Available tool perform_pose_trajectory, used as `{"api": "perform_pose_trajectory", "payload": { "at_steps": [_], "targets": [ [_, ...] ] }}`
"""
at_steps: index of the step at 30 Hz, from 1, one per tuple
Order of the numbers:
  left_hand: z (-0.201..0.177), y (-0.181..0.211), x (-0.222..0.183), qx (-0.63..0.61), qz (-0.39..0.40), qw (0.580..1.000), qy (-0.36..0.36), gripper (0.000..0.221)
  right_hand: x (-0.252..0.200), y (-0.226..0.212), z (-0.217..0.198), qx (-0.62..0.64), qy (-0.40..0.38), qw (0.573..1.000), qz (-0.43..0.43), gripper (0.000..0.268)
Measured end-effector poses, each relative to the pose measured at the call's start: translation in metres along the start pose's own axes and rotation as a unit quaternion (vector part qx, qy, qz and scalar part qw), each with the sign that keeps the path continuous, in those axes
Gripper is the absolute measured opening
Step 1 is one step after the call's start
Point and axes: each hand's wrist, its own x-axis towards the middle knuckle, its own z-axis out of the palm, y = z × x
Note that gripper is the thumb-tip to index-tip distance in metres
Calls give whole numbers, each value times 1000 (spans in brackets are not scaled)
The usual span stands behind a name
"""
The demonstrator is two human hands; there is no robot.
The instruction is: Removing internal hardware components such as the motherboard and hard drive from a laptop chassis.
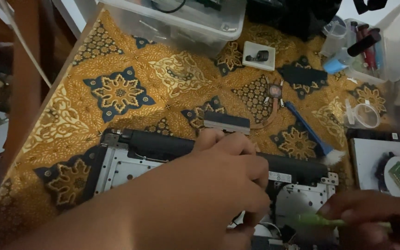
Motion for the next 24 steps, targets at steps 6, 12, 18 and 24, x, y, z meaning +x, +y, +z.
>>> {"api": "perform_pose_trajectory", "payload": {
  "at_steps": [6,12,18,24],
  "targets": [
    [7,-1,5,14,-12,998,65,19,5,13,-33,42,-87,995,-12,42],
    [9,4,7,12,-21,996,85,30,10,-27,27,77,132,988,-12,26],
    [11,7,10,3,-19,996,92,14,31,-89,83,26,294,954,56,55],
    [1,19,11,-103,-51,988,105,17,-15,61,1,-221,-267,919,-188,50]
  ]
}}
